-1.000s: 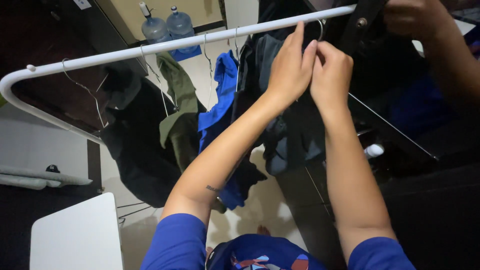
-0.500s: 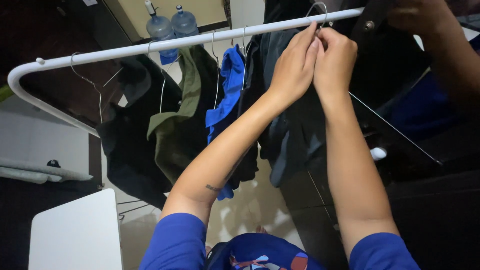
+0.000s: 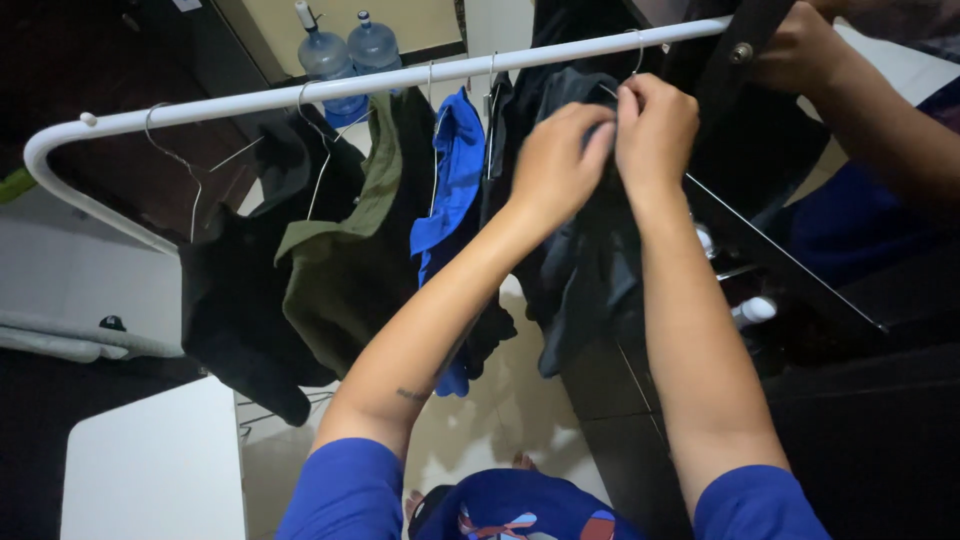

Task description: Hanging clothes on a garment rack using hangers

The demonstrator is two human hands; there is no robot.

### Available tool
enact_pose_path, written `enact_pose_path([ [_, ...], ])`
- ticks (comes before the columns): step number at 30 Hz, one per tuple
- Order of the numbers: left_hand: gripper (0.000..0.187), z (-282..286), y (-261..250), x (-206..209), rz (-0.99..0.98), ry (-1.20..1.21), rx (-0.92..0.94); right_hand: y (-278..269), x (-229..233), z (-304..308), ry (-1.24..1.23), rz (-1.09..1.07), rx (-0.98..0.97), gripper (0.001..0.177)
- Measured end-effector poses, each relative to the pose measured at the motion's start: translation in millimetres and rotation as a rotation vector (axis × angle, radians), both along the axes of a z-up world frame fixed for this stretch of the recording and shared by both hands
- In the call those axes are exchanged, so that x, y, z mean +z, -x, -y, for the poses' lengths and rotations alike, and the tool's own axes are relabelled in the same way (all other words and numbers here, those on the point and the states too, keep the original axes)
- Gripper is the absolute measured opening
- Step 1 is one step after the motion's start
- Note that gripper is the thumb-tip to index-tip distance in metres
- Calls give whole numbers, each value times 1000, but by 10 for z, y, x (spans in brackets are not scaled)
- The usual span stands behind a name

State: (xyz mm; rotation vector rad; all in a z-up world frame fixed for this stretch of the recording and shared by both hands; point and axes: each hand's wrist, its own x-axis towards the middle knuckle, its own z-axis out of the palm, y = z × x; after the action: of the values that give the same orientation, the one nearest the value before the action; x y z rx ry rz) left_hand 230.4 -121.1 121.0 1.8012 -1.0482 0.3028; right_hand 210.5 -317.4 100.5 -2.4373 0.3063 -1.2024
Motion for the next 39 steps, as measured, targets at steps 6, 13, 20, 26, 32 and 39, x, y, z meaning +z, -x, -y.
enact_pose_path([
  [6,18,-940,292,129,248,188,372,410,325,-564,92,128,-120,48],
  [13,42,-1499,-44,-139,128,-119,846,204,-74,-1585,-326,-53,344,38],
  [20,18,-1663,-528,-624,-155,196,543,-174,-491,-1668,-259,-25,320,16],
  [26,25,-1500,-483,-781,-278,203,447,-75,-478,-1295,-315,10,425,23],
  [32,16,-1519,-536,-909,-295,340,544,8,-544,-1051,-370,14,404,20],
  [39,17,-1464,-532,-873,-300,305,527,4,-503,-1041,-342,-39,457,19],
])
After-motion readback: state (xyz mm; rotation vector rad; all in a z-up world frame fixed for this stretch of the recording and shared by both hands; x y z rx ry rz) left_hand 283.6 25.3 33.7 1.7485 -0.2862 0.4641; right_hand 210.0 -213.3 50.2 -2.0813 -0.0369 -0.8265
